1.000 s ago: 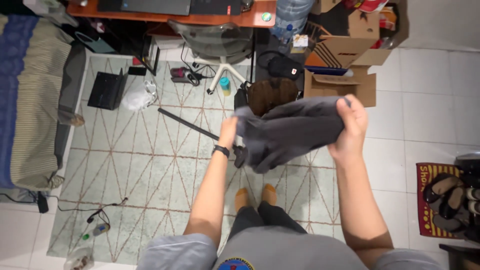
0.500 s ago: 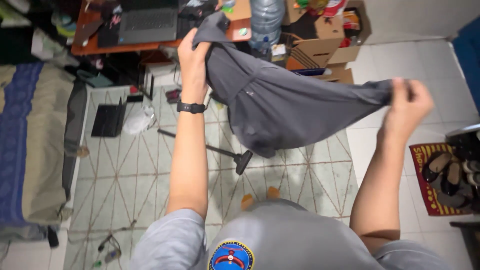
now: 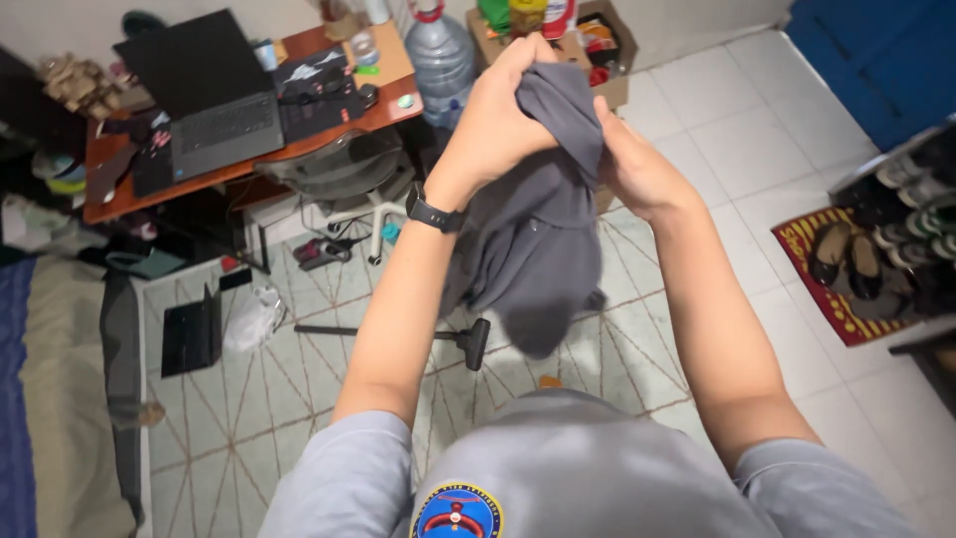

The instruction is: The person is organizing various personal belongings, including clothing, a water bottle, and bags, in a bedroom.

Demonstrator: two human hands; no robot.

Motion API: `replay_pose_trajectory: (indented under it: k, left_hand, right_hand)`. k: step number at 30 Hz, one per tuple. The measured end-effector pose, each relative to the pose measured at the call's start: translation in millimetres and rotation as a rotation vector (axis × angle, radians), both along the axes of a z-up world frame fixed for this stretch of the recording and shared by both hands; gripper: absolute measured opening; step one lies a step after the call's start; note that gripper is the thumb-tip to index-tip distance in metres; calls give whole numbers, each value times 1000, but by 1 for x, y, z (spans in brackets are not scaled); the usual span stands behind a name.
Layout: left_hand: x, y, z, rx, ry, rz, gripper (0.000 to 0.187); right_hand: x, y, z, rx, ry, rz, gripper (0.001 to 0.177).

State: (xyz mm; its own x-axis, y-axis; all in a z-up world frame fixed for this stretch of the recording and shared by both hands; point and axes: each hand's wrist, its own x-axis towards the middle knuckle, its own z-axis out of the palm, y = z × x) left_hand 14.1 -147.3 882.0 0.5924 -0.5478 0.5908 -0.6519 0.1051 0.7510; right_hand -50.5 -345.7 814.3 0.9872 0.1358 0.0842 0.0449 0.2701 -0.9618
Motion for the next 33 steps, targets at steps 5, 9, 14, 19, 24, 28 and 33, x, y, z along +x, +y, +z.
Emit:
replay_pose_trajectory:
  k: [5, 9, 14, 19, 24, 28, 33]
  left_hand:
    - [-5, -13, 7, -4, -76, -61, 49]
    - [1, -24, -10, 16, 105, -286, 52]
    - [-5, -36, -10, 48, 350, -683, 64]
    - [14, -78, -59, 150, 664, -730, 40]
    - [-7, -125, -38, 258, 517, -802, 19]
    - [-6, -192, -68, 190, 477, -791, 13]
    - [-11, -269, -53, 45, 639, -790, 2]
  right_hand:
    - [-29, -10, 8, -103, -189, -21, 56]
    - [-52, 7, 39, -309, -239, -297, 37]
    - [-70, -10, 37, -150, -262, -444, 34]
    - [-91, -41, 32, -28, -291, -461, 24]
    - [-103, -82, 20, 97, -293, -518, 30]
    - [-121, -134, 14, 79, -238, -573, 31]
    - [-135, -200, 25, -85, -310, -568, 54]
